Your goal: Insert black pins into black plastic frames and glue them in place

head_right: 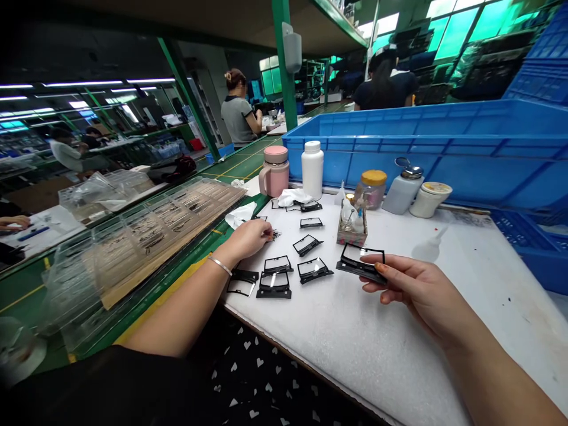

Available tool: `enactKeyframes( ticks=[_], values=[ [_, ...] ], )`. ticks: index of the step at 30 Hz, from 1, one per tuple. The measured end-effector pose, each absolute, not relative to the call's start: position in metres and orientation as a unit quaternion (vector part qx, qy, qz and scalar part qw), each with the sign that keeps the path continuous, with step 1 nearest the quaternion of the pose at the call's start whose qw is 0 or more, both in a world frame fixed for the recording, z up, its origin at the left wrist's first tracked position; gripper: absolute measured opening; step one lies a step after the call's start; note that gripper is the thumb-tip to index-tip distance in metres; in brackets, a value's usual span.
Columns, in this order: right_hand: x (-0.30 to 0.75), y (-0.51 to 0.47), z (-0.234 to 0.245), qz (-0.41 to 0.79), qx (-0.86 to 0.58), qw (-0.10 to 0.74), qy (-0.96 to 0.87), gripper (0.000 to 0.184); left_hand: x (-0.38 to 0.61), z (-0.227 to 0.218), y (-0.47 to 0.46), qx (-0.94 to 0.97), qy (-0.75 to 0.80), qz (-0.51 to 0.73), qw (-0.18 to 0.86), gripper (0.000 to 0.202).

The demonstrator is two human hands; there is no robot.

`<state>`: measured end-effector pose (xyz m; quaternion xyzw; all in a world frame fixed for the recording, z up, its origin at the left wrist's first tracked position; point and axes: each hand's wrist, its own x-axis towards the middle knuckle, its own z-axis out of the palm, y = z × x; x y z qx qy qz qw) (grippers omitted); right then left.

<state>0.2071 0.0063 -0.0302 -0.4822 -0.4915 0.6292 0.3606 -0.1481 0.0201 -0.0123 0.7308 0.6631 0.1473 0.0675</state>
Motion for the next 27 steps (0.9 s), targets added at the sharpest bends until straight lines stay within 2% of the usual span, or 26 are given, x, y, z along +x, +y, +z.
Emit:
enactKeyframes(
  ticks=[10, 15, 22, 25, 27],
  values=[
    [0.208, 0.007, -0.032, 0.635, -0.451, 0.372, -0.505, 0.054, -0.157, -0.01, 0.023, 0.655, 0.661, 0.328, 0.161, 0.011],
    [0.208, 0.007, -0.031, 0.647, -0.438, 0.364, -0.508, 0.056, -0.136, 0.006, 0.014, 0.654, 0.589, 0.386, 0.277, 0.036],
    [0.202, 0.004, -0.023, 0.656, -0.421, 0.37, -0.506, 0.057, -0.065, 0.034, 0.007, 0.604, 0.44, 0.474, 0.465, 0.018],
    [0.201, 0.003, -0.021, 0.655, -0.415, 0.377, -0.506, 0.056, -0.032, 0.034, 0.005, 0.61, 0.422, 0.474, 0.475, 0.012],
    [0.201, 0.004, -0.02, 0.654, -0.41, 0.385, -0.506, 0.055, -0.015, 0.028, 0.005, 0.631, 0.43, 0.47, 0.443, 0.006]
  ],
)
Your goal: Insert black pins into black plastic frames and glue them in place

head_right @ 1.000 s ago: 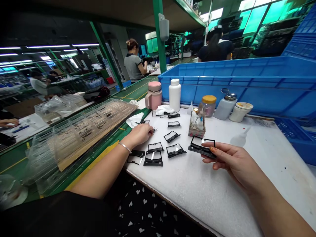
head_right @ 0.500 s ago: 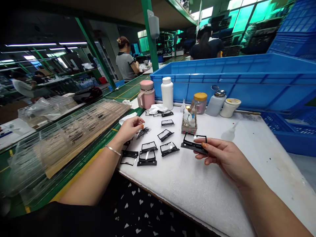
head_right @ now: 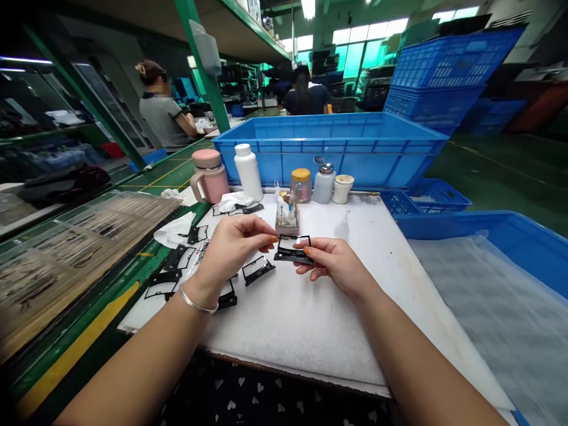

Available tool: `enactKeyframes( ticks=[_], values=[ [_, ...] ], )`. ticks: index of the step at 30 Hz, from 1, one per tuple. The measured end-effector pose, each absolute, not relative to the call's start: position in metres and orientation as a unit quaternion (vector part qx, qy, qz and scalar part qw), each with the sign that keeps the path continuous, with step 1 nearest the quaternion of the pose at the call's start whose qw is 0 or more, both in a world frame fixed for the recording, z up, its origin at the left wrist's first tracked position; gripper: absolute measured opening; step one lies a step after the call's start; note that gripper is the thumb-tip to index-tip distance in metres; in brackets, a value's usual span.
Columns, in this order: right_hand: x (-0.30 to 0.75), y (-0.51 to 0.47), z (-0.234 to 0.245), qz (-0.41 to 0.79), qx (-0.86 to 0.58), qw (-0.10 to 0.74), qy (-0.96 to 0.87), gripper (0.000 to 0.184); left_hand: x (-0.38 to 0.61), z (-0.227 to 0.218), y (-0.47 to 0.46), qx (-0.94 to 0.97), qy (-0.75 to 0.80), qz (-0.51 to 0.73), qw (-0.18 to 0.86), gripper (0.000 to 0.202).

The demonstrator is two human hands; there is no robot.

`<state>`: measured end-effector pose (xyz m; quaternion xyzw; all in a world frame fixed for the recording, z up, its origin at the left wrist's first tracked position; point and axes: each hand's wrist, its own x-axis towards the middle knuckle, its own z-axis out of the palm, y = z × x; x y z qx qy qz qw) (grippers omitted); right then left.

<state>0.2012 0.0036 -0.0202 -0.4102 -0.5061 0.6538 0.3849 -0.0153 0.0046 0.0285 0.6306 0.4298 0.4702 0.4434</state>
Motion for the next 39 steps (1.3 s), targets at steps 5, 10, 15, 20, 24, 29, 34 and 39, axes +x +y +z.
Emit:
enactKeyframes(
  ticks=[5, 10, 15, 20, 24, 29, 34, 39],
  values=[
    [0.202, 0.005, -0.021, 0.655, -0.405, 0.417, -0.482, 0.049, 0.005, 0.005, 0.003, 0.691, 0.43, 0.499, 0.298, 0.006],
    [0.201, 0.003, -0.019, 0.654, -0.397, 0.449, -0.462, 0.044, 0.005, -0.01, 0.004, 0.683, 0.44, 0.506, 0.289, 0.004],
    [0.197, 0.0, -0.016, 0.654, -0.393, 0.451, -0.463, 0.038, 0.004, -0.012, 0.007, 0.646, 0.451, 0.505, 0.353, 0.003],
    [0.192, -0.003, -0.015, 0.666, -0.383, 0.446, -0.459, 0.033, 0.007, -0.013, 0.007, 0.642, 0.446, 0.484, 0.394, 0.007],
    [0.189, -0.005, -0.013, 0.667, -0.382, 0.439, -0.465, 0.03, 0.008, -0.013, 0.005, 0.627, 0.433, 0.476, 0.44, 0.01],
    [0.189, -0.005, -0.014, 0.654, -0.398, 0.449, -0.461, 0.034, 0.005, -0.012, 0.006, 0.628, 0.438, 0.472, 0.437, 0.012],
    [0.188, -0.005, -0.015, 0.65, -0.4, 0.441, -0.472, 0.038, 0.005, -0.014, 0.007, 0.629, 0.443, 0.48, 0.421, 0.011],
    [0.187, -0.005, -0.015, 0.646, -0.4, 0.448, -0.471, 0.04, 0.007, -0.015, 0.007, 0.628, 0.441, 0.487, 0.417, 0.009]
  ],
)
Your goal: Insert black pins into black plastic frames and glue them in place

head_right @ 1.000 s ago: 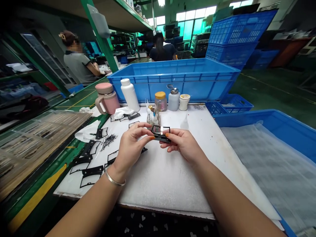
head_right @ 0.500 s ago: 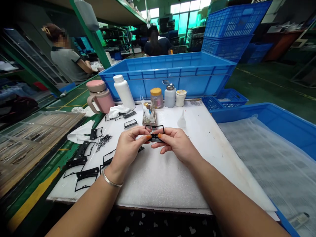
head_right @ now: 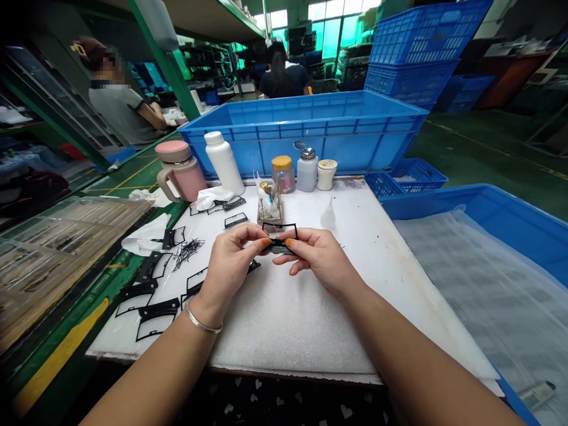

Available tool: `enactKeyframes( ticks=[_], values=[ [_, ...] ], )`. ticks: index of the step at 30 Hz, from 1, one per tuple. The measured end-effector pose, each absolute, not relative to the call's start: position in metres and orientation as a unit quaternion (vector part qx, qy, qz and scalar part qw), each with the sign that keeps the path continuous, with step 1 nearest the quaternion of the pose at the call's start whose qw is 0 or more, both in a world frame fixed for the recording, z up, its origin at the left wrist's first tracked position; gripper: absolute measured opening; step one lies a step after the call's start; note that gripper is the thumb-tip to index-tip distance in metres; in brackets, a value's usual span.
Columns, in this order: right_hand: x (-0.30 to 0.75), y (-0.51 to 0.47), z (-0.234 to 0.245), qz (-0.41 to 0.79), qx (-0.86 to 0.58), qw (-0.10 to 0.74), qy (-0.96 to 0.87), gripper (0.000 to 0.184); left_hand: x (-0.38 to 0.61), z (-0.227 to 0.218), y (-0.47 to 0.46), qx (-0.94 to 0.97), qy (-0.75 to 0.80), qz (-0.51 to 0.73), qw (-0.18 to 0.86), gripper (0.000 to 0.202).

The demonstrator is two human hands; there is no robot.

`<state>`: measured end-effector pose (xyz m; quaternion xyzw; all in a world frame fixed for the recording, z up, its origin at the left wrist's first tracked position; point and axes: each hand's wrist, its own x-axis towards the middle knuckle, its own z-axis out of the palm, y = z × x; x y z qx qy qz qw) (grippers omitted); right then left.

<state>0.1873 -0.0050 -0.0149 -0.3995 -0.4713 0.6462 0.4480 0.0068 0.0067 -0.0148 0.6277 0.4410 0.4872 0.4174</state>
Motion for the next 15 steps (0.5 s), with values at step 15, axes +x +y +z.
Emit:
enactKeyframes(
  ticks=[15],
  values=[
    [0.1809, -0.0064, -0.0218, 0.565, -0.404, 0.493, -0.524, 0.042, 0.0124, -0.0131, 0.0009, 0.656, 0.45, 0.501, 0.34, 0.007]
  ],
)
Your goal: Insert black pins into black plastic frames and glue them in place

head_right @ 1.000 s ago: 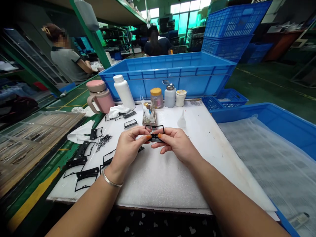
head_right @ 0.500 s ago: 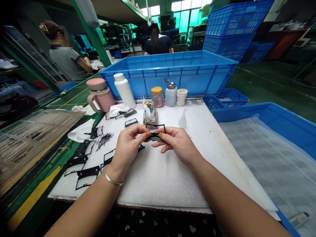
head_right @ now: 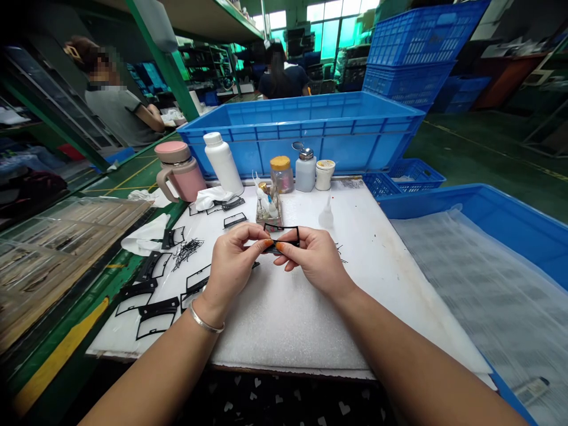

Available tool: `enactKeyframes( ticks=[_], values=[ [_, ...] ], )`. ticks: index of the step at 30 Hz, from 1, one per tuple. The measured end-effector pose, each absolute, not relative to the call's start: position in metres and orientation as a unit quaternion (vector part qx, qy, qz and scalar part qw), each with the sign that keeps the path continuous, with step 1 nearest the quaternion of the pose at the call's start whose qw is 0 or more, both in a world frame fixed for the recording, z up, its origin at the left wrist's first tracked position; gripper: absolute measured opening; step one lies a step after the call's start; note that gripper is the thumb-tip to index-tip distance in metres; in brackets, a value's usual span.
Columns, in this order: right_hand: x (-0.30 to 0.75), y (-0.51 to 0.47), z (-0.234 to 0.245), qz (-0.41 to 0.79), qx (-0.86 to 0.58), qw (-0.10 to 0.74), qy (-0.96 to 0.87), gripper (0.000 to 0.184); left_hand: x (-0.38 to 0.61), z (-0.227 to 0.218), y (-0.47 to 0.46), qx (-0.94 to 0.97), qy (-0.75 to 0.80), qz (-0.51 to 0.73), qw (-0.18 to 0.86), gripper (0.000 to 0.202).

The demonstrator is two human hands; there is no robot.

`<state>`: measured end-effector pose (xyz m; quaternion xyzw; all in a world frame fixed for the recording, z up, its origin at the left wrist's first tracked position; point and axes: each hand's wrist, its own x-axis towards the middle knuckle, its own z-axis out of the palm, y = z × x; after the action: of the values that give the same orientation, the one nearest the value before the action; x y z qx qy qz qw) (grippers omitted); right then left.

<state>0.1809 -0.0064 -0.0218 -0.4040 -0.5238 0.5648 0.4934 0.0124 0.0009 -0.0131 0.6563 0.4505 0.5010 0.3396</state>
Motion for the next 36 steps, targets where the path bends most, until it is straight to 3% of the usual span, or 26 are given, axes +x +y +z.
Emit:
enactKeyframes(
  ticks=[7, 16, 36],
  values=[
    [0.1768, -0.011, -0.0167, 0.534, -0.421, 0.515, -0.523, 0.044, 0.0149, -0.0155, 0.0019, 0.623, 0.435, 0.524, 0.385, 0.002],
    [0.1774, -0.009, -0.0177, 0.546, -0.421, 0.491, -0.533, 0.037, 0.0108, -0.0156, 0.0084, 0.537, 0.372, 0.523, 0.547, 0.032],
    [0.1776, -0.0069, -0.0204, 0.55, -0.42, 0.486, -0.534, 0.026, 0.0105, -0.0181, 0.0082, 0.549, 0.381, 0.526, 0.527, 0.028]
  ],
)
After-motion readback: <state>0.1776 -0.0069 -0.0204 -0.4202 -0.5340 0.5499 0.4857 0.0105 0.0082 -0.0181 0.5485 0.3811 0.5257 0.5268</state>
